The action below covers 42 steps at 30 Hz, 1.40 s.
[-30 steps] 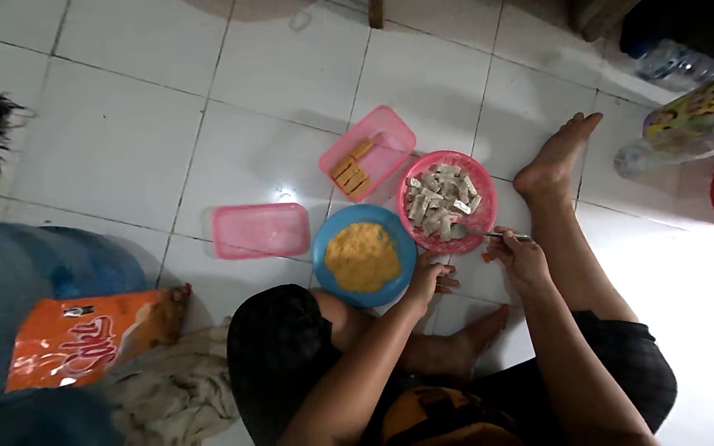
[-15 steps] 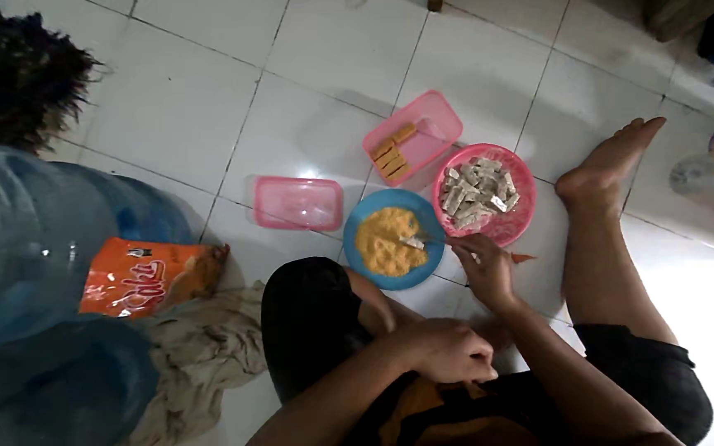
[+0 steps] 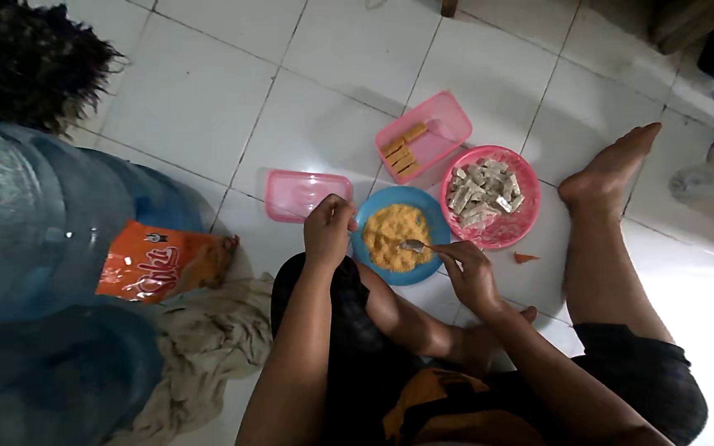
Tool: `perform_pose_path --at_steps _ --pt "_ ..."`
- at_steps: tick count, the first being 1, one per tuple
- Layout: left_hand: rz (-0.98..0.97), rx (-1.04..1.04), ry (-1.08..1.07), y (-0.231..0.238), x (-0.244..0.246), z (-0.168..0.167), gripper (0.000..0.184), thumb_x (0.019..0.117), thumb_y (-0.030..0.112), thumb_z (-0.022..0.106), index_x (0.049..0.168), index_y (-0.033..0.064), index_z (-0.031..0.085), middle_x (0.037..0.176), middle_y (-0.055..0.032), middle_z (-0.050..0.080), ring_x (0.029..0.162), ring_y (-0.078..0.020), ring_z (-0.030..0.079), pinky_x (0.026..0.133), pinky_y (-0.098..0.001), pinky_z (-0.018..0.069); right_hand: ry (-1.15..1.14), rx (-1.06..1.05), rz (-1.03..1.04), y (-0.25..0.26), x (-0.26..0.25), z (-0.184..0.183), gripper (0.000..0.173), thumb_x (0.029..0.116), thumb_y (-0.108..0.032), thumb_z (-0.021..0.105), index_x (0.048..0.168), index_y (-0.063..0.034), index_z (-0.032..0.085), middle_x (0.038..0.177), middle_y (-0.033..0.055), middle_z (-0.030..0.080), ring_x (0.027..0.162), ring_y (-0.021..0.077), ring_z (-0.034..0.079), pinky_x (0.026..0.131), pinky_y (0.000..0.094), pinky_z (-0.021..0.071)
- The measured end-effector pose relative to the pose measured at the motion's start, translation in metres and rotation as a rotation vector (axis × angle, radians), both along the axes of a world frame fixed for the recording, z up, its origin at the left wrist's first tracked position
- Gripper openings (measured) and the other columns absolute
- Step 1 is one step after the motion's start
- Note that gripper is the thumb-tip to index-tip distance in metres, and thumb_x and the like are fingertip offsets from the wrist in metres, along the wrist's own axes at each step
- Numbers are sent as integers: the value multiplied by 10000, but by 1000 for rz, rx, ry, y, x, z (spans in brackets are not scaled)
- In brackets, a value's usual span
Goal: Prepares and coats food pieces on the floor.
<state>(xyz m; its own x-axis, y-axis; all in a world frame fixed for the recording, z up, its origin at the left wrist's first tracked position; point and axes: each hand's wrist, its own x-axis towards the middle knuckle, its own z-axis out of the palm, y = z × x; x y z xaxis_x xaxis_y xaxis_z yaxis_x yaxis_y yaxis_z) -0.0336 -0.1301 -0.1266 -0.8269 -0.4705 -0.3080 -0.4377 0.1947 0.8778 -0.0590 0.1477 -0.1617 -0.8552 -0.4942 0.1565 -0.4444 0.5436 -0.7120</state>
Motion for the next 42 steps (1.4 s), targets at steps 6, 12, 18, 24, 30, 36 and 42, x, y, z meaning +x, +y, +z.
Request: perform_pose_path --at_steps 6,12,18,24,30,36,42 --pt "-136 -168 -183 -14 -21 -10 355 1078 282 475 1198 -6 644 1047 -200 685 943 -322 686 879 -559 538 -283 -168 -219 32 -13 9 220 1031 -86 554 1129 24 718 1063 101 737 913 132 714 861 333 607" --pt "-302 -304 -445 -11 -40 -14 382 1071 257 448 1352 67 622 1209 -242 666 1164 -430 619 962 -664 455 -487 -414 -731 86 -50 4 228 1081 -119 498 1141 18 669 881 5 713 714 67 684 701 260 605" --pt "-343 -303 -511 -9 -40 -19 435 1075 272 426 1461 127 566 1355 -192 633 1291 -389 571 1038 -647 425 -679 -42 -800 107 -51 0 469 1082 -240 548 1479 -12 446 993 121 684 769 143 675 714 308 577" --pt "-369 -289 -495 -9 -44 -22 429 1078 269 435 1455 119 573 1365 -189 628 1305 -378 564 1056 -636 420 -250 473 -592 80 -48 27 429 1008 -196 624 1369 29 576 1310 336 558 1179 455 585 1010 554 492" --pt "-383 -273 -483 -12 -43 -25 427 1079 257 429 1450 105 576 1322 -205 642 1267 -393 582 1037 -644 430 -267 366 61 -53 -74 -10 284 1041 -140 571 1253 -8 707 1262 228 670 1207 375 640 1040 522 519" --pt "-390 -270 -503 -10 -44 -28 423 1082 267 434 1450 116 579 1315 -189 648 1251 -373 595 1033 -622 444 -277 602 188 -123 -64 -44 580 935 -425 723 1382 -67 628 1390 266 551 1329 463 494 1042 621 459" --pt "-428 -267 -511 -10 -45 -31 436 1083 279 424 1462 119 569 1353 -179 637 1297 -368 571 1051 -624 429 -518 507 200 -121 -75 -45 316 947 -129 708 1234 1 693 1277 250 631 1244 419 592 1042 599 483"
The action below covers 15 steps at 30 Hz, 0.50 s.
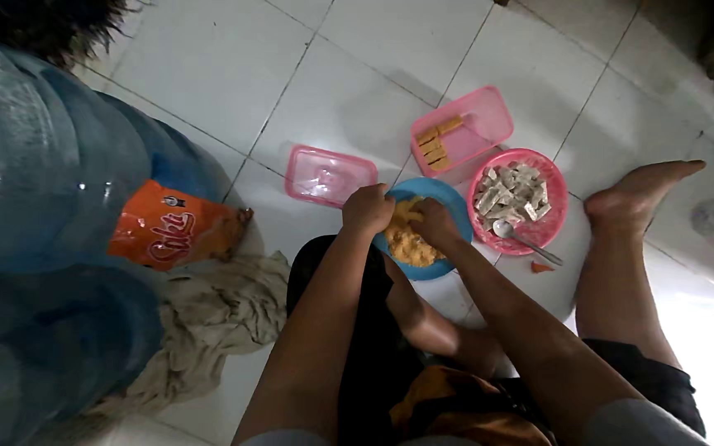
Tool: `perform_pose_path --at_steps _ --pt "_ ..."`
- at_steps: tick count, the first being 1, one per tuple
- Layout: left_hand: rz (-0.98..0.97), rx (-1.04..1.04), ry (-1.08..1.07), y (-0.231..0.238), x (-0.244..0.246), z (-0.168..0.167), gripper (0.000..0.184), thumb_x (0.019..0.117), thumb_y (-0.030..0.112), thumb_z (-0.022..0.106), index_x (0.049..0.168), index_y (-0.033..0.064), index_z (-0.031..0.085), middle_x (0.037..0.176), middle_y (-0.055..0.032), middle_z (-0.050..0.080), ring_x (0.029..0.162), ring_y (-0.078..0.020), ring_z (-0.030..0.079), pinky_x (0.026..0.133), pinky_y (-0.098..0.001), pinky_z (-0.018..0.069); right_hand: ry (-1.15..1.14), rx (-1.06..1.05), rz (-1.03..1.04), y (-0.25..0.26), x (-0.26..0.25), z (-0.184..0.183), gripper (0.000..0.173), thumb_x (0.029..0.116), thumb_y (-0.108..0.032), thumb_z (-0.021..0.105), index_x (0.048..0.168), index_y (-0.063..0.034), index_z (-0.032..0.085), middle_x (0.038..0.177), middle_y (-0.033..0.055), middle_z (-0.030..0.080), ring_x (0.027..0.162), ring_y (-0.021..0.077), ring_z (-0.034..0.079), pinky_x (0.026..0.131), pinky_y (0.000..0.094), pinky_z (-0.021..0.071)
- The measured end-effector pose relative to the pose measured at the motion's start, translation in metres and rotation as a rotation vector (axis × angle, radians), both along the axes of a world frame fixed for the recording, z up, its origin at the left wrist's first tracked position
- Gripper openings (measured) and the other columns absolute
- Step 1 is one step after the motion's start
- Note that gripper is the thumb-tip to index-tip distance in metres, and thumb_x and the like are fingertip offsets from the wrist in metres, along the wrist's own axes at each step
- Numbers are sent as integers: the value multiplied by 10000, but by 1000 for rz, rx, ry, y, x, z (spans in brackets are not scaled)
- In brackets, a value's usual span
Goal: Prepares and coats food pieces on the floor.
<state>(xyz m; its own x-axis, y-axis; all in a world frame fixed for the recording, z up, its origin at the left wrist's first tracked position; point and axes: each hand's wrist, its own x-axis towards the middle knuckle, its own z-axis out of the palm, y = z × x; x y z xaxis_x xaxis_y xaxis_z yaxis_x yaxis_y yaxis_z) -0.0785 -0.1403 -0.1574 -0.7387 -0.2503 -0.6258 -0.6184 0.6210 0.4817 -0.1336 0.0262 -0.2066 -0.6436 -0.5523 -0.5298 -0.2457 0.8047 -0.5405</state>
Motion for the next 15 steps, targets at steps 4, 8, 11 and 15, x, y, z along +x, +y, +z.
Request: perform_pose_path --at_steps 4,8,11,15 --pt "10 10 19 0 -1 0 428 1078 273 430 1445 116 585 1351 -184 637 1295 -374 572 1045 -630 430 -32 -87 86 28 -9 17 186 963 -100 685 1116 -29 761 1118 209 724 1107 382 670 986 603 510" --pt "6 4 15 1 0 1 432 1080 281 419 1444 121 587 1361 -182 632 1306 -371 565 1052 -627 426 89 15 116 43 -6 25 288 1016 -21 532 1232 -17 722 1269 231 678 1230 399 630 1062 578 484" --pt "6 -2 10 0 0 2 431 1077 281 427 1443 118 586 1356 -188 632 1302 -377 565 1044 -636 427 151 36 64 44 3 13 337 1055 -155 557 1332 14 649 1368 258 602 1343 412 533 1132 544 431" --pt "3 -2 8 1 0 1 430 1080 278 422 1442 115 587 1363 -187 628 1313 -374 558 1057 -631 419 67 -39 10 38 5 10 251 1046 -127 567 1196 -7 729 1220 225 672 1204 373 628 1063 522 494"
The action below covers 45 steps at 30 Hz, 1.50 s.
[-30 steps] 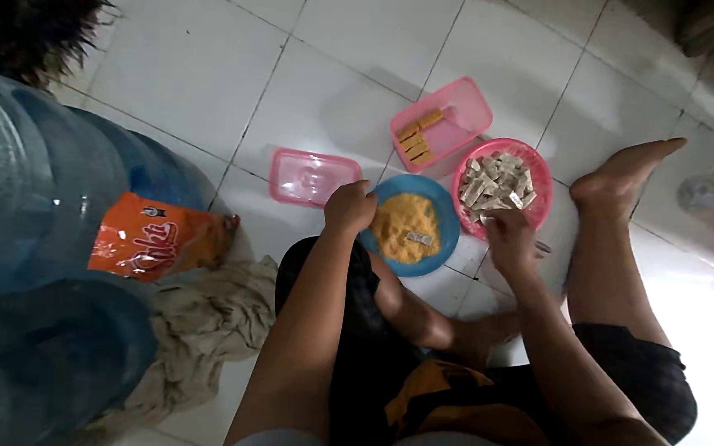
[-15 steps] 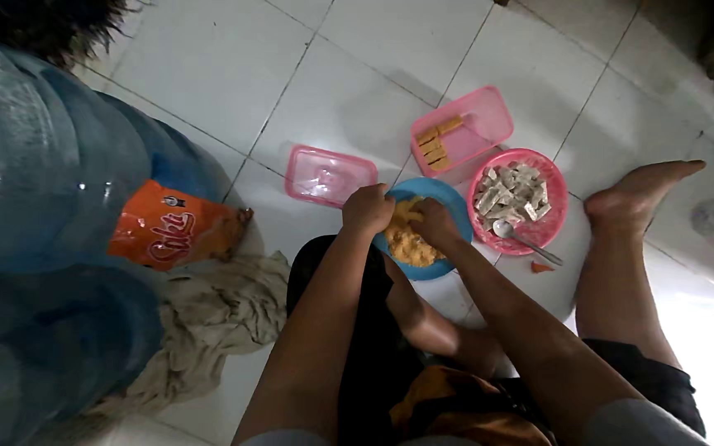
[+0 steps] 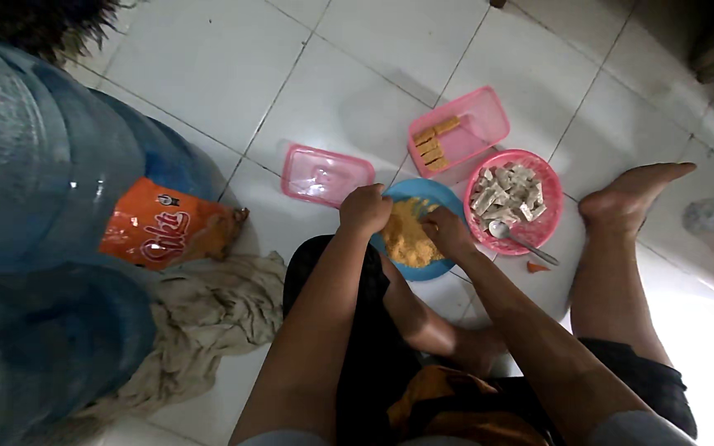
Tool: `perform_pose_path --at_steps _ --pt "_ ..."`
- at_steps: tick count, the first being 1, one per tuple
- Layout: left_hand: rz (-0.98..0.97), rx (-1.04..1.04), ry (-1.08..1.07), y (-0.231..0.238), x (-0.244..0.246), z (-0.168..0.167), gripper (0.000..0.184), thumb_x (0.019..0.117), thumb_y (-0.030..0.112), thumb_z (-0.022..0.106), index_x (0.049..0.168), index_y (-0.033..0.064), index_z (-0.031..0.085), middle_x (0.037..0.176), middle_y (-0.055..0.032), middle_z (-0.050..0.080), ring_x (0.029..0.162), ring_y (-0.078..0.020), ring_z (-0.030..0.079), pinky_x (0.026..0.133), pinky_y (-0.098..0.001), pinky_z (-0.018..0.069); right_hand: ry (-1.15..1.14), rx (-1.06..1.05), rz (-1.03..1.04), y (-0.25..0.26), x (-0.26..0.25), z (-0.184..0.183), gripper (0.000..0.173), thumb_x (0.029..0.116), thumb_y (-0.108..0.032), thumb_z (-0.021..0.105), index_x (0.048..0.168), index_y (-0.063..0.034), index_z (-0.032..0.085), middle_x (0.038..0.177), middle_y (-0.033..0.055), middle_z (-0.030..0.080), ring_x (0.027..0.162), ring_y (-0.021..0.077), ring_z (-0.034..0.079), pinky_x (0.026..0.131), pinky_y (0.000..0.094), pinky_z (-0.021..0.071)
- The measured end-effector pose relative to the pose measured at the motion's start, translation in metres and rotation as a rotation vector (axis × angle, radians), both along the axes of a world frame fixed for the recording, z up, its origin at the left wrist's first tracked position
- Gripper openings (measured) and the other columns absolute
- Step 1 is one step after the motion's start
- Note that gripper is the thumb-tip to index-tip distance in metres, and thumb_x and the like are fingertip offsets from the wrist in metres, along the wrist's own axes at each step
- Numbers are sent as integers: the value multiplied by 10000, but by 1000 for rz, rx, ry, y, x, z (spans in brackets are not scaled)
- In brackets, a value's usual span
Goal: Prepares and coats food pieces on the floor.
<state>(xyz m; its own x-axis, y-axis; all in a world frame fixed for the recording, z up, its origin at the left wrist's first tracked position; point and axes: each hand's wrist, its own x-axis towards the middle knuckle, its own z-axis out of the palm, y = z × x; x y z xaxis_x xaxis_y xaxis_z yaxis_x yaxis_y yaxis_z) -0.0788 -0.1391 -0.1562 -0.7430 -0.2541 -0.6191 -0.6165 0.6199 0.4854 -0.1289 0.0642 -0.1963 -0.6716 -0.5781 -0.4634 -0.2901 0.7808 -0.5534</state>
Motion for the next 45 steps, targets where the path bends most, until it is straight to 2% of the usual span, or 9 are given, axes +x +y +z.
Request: perform_pose_path --at_steps 4,8,15,21,27,33,39,43,45 --pt "-7 9 -1 -1 1 1 436 1084 282 424 1453 103 573 1365 -195 625 1311 -380 559 1061 -638 417 7 -23 -12 9 0 8 257 1021 -171 619 1193 -15 731 1190 218 691 1143 379 657 999 566 517" --pt "-8 21 -5 0 -1 2 432 1082 280 425 1449 109 577 1371 -195 620 1321 -377 551 1064 -631 417 61 111 57 11 19 7 788 840 -361 855 1465 -13 524 1476 260 498 1396 456 445 1093 610 441" --pt "-10 6 -21 -1 0 2 422 1080 276 420 1432 119 591 1363 -187 626 1314 -371 557 1055 -626 425 -22 280 -28 -21 25 10 528 892 -70 743 1389 -44 566 1341 257 577 1178 449 626 900 610 559" --pt "1 25 -1 -2 1 1 414 1083 278 421 1416 113 605 1354 -192 630 1304 -379 562 1050 -634 424 -157 8 -229 -16 8 26 461 925 -149 731 1340 -2 594 1245 275 638 1139 431 634 946 617 518" --pt "-12 33 0 -2 0 2 408 1081 279 430 1405 107 610 1333 -194 639 1290 -378 571 1040 -632 432 -14 215 73 18 20 20 923 768 -44 867 1566 -70 405 1508 287 442 1390 502 428 1061 642 458" --pt "5 39 -5 -1 2 4 392 1076 274 451 1384 106 624 1317 -205 642 1273 -390 577 1028 -640 436 -69 152 -136 9 15 1 488 817 67 746 1288 2 639 1338 286 579 1224 469 589 977 639 515" --pt "-1 30 -26 -1 1 1 392 1075 299 447 1376 131 634 1300 -194 655 1254 -389 593 1010 -649 446 -197 -17 -263 7 -1 13 282 904 -78 748 1184 -52 722 1161 193 706 1039 356 688 914 590 549" --pt "-4 30 -2 -1 0 2 403 1076 291 439 1387 115 625 1312 -200 648 1270 -391 583 1020 -645 441 -38 87 -167 -3 19 18 760 916 -360 787 1493 25 478 1491 293 473 1389 467 454 1108 625 419" --pt "3 28 -8 -1 2 2 399 1075 292 444 1376 109 631 1311 -198 648 1270 -386 582 1022 -640 442 16 159 -113 -12 28 13 854 857 -366 841 1510 25 453 1497 299 444 1401 484 417 1087 618 440"
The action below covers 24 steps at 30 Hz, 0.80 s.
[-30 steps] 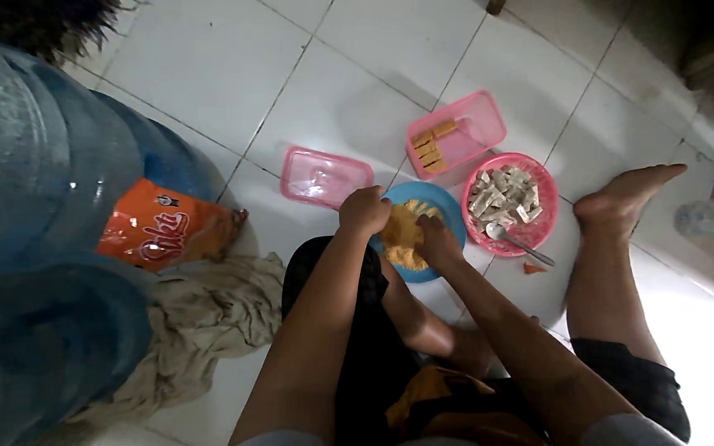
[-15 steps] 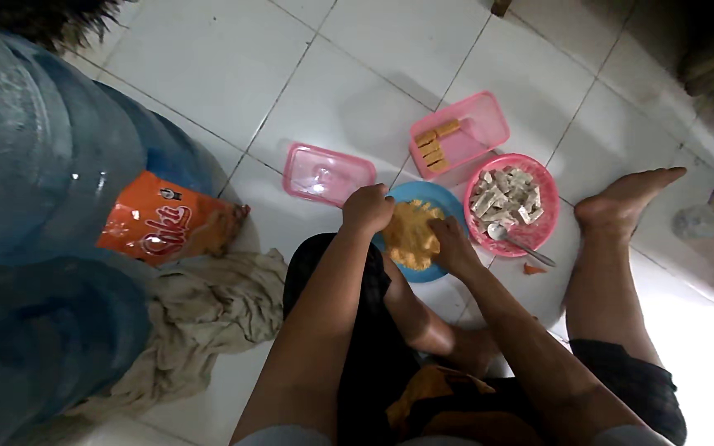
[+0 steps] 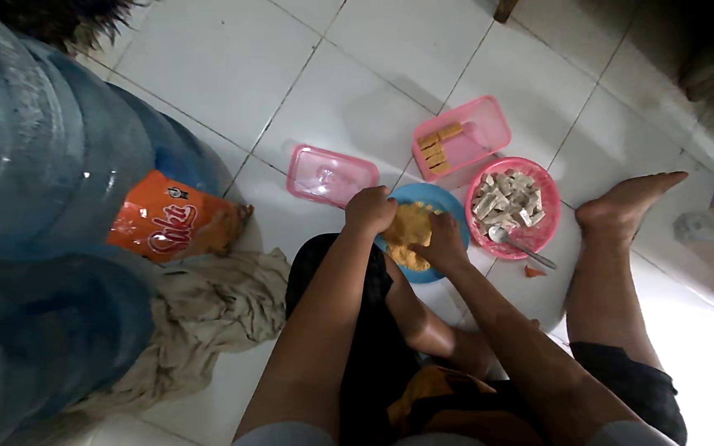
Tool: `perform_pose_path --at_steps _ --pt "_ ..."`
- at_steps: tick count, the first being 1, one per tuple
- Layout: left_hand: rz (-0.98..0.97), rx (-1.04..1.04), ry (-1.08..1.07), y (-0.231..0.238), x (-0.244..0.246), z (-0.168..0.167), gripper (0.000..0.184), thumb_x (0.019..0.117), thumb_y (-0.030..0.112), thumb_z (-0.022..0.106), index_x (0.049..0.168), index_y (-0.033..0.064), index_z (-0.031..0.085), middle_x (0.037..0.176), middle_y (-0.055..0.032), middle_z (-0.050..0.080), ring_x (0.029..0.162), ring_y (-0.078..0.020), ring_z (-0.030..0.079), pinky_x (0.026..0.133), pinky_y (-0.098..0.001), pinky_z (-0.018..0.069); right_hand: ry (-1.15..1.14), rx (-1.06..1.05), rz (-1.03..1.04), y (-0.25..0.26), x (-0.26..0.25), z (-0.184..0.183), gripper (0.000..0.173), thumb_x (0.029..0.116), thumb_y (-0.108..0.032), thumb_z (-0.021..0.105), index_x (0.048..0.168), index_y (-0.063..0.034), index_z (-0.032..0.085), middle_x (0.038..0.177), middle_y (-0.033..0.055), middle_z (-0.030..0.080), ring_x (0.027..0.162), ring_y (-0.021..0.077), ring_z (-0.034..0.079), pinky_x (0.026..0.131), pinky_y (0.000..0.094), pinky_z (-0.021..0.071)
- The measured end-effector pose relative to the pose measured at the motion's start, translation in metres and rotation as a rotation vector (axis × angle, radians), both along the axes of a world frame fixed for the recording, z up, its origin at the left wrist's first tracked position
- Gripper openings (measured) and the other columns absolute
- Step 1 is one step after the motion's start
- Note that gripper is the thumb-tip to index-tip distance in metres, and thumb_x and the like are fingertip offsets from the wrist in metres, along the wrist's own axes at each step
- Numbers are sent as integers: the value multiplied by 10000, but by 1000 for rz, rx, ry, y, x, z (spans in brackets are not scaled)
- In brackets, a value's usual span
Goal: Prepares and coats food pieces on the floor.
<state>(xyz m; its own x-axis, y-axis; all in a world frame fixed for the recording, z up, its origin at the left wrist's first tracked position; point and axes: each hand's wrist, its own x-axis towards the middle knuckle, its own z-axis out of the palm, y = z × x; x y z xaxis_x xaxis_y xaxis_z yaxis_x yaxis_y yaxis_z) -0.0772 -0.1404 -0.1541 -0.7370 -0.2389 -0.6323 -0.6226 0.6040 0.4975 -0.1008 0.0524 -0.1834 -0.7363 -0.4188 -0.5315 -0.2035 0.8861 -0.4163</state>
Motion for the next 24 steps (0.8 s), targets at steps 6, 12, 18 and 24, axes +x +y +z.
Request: perform_pose_path --at_steps 6,12,18,24 --pt "-25 -12 -33 0 -1 -1 415 1084 314 422 1362 96 639 1322 -190 643 1287 -371 572 1033 -628 436 -34 48 -57 -13 -15 -9 445 885 -75 752 1309 -12 632 1347 261 596 1221 443 610 966 626 529" --pt "-26 1 -24 0 -1 -2 413 1081 310 427 1331 68 649 1285 -214 650 1255 -392 587 1006 -644 445 -118 -93 -119 -7 -21 19 538 915 -116 754 1409 -32 560 1337 265 609 1237 436 596 1020 620 489" --pt "-32 7 -25 0 -1 -1 426 1082 318 431 1367 75 633 1326 -221 632 1285 -403 568 1032 -653 431 186 -252 154 31 23 -3 641 1017 -112 531 1594 42 299 1651 232 323 1533 348 335 1243 522 295" --pt "-32 8 -35 -2 0 -1 437 1087 319 417 1390 75 616 1328 -220 630 1281 -396 572 1026 -642 438 343 -87 399 32 51 -34 742 1086 -411 375 1620 60 167 1700 244 168 1602 309 134 1290 555 82"
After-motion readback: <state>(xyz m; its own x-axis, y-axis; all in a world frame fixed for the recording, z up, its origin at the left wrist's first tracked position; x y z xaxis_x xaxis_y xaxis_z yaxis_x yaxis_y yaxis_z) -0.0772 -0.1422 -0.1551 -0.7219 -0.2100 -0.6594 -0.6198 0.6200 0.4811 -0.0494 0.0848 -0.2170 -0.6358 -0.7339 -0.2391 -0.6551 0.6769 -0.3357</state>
